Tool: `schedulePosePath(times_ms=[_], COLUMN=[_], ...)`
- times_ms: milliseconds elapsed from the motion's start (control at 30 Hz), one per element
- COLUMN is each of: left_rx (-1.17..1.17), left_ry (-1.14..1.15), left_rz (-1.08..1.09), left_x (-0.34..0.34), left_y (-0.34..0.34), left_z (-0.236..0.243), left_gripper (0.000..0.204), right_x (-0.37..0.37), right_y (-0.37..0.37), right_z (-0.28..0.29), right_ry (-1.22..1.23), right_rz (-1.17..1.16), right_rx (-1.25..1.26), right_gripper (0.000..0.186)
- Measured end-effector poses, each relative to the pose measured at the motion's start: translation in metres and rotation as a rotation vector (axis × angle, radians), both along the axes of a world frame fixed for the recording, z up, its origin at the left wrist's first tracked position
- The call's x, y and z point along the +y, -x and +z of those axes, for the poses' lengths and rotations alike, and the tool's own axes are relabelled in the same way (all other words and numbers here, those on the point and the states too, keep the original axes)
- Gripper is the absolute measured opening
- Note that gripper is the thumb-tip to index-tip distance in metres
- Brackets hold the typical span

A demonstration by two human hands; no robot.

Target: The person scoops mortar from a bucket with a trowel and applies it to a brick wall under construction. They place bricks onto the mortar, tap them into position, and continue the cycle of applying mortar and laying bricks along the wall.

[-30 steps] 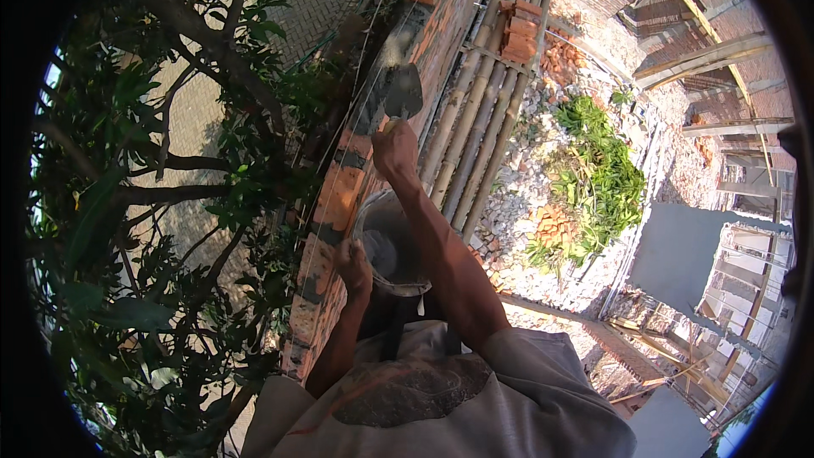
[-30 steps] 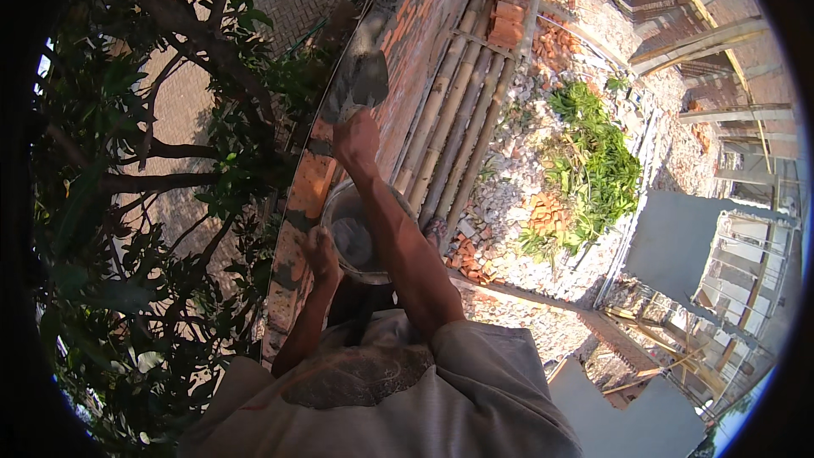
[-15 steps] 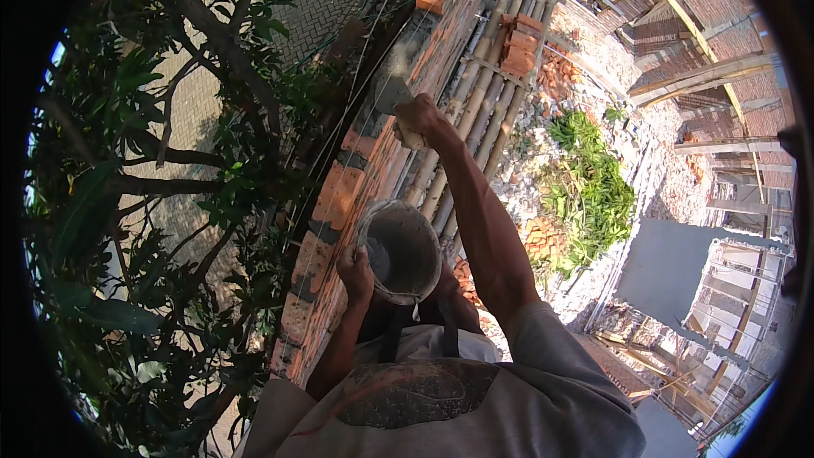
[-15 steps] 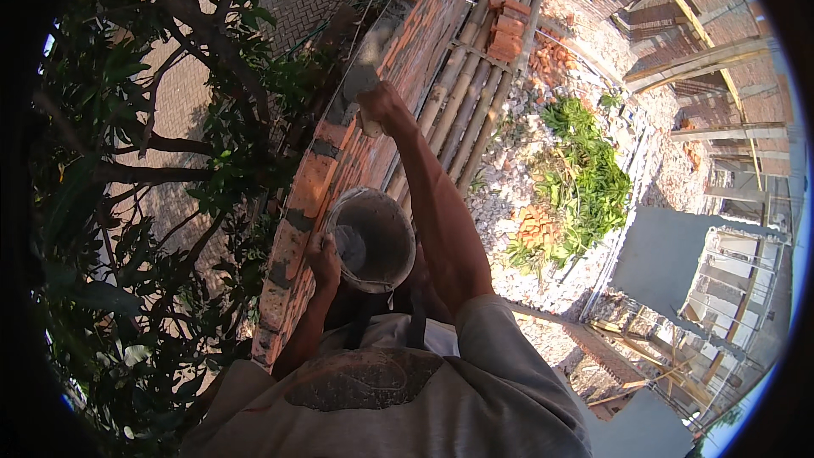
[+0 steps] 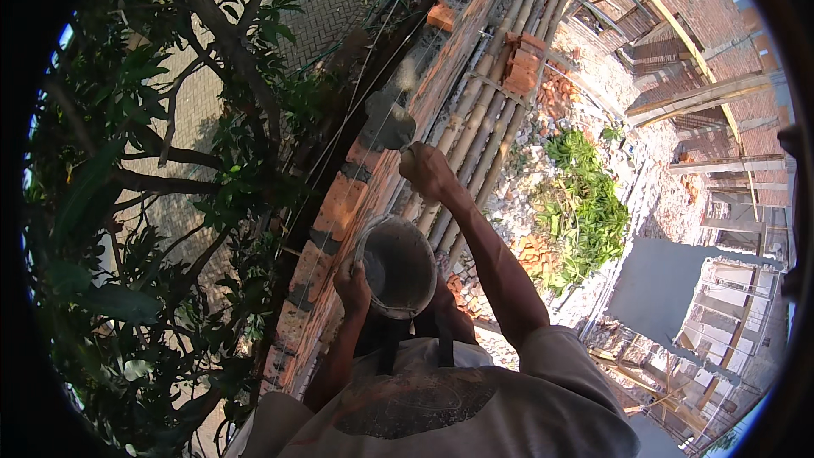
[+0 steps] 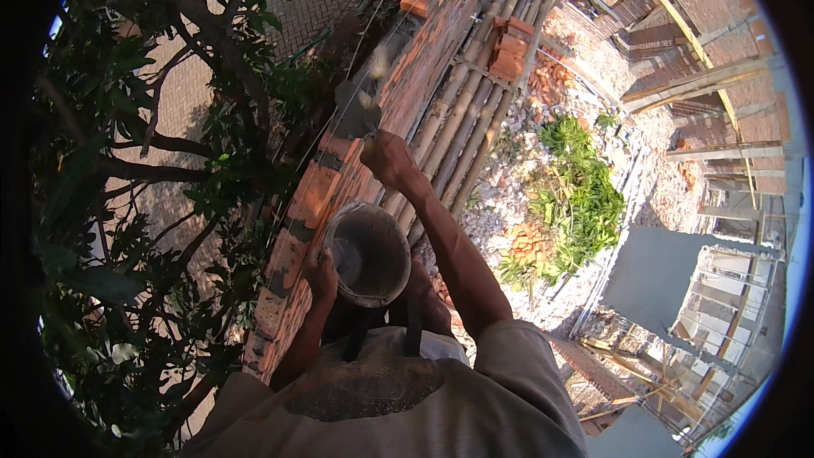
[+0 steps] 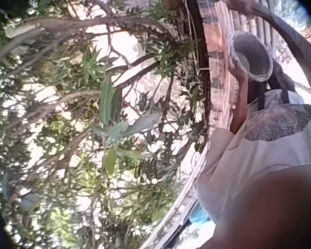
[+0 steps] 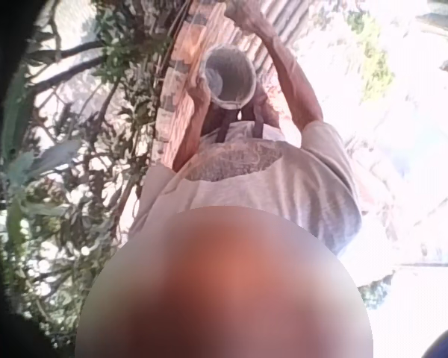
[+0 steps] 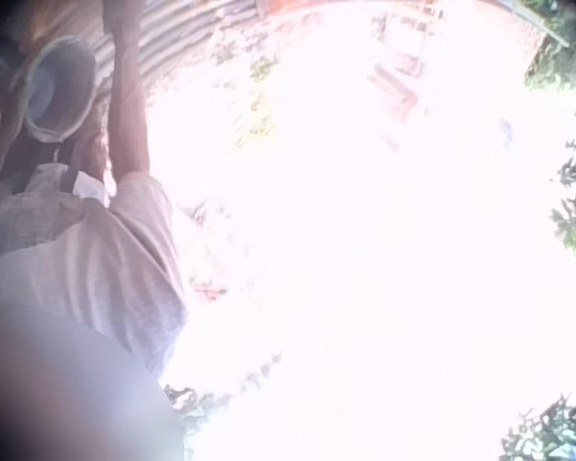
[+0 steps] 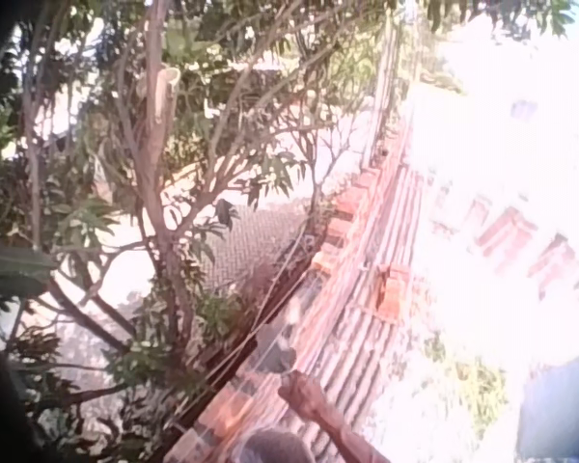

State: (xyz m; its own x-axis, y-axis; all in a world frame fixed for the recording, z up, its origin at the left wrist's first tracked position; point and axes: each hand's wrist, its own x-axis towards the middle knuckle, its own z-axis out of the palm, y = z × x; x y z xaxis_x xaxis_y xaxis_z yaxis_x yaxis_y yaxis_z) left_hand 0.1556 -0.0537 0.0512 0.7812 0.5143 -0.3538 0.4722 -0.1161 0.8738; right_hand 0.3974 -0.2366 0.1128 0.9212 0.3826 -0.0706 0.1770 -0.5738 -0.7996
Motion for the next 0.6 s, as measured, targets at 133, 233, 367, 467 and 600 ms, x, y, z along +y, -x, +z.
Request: schedulePosePath(times_ms=[133,233,367,467,600], left_rx=[-0.015,0.001,0.009,0.024,-0.001], left_ry=[0.075,0.076,0.124,0.09,0.119], left_rz=[0.048,0.064,0.117,0.099,0.133], left_x=[0.0,0.001,0.003,0.007,0.007], left_y=[0.005,0.013,0.029,0.04,0.04], left_z=[0.006,0.005,-0.004,-0.008,-0.01], left_gripper=[0.021,0.02,0.022,0.024,0.023], right_x=[-0.016,-0.025,-0.02,-0.009,0.005], right_y=[-0.08,-0.157,-0.207,-0.192,-0.121], right_z=[-0.011,-0.012,-0.02,-0.027,-0.025], right_ry=[0.501,1.071,1.133,1.291,0.956], right_rz=[-0.029,0.022,0.078,0.336,0.548], right_rx=[-0.44,-0.579,-0.738,-0.854,-1.094], right_gripper=[0.037,0.032,0.015,0.02,0.023])
